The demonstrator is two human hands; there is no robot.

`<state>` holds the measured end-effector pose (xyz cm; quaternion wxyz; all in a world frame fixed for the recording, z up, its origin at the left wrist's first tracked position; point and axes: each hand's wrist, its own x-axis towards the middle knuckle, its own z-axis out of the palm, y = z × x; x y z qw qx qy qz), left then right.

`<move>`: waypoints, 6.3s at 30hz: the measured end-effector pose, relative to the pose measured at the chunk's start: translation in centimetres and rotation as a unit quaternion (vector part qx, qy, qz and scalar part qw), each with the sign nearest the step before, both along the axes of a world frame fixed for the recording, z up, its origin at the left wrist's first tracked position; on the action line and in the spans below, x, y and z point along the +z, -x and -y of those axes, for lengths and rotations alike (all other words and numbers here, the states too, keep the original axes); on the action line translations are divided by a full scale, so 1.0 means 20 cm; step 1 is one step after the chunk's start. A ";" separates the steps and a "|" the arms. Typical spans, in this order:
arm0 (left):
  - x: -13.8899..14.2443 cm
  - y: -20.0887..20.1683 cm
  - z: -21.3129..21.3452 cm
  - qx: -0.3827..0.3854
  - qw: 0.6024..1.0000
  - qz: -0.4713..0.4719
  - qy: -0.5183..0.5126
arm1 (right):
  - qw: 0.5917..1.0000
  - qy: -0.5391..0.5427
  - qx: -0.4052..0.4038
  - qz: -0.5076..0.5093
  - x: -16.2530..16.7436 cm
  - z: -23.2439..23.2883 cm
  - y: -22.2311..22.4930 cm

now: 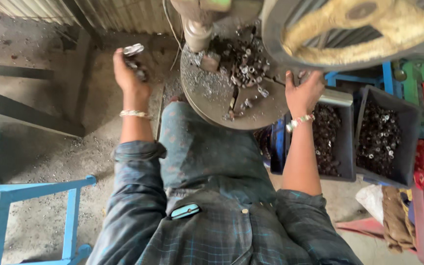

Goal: The person sits at a bench-top drilling and tapping machine, picks small cylindrical metal parts one at a time from a round table, positions each under the machine spindle, and pulls the lever to tap threads into it. Finished parts are dropped into collection bins beside the machine.

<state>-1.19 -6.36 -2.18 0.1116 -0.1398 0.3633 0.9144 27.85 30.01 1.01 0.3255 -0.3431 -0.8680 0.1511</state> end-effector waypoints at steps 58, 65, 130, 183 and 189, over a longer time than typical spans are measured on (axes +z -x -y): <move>0.12 -0.14 -0.27 -0.285 0.944 -0.156 0.056 | 0.995 -0.098 -0.013 0.008 0.26 -0.18 0.51; 0.16 -0.16 -0.27 -0.287 0.942 -0.143 0.100 | 0.998 -0.058 -0.001 0.019 0.43 -0.23 0.63; 0.02 -0.43 -0.09 -0.174 0.983 -0.050 -0.029 | 0.985 0.013 0.113 -0.129 0.23 0.07 -0.06; 0.22 -0.19 -0.32 -0.266 0.939 -0.161 0.146 | 0.986 -0.037 0.066 -0.149 0.08 -0.01 0.07; 0.15 -0.18 -0.32 -0.198 0.948 -0.184 0.169 | 0.980 -0.178 0.084 0.008 -0.08 -0.16 0.19</move>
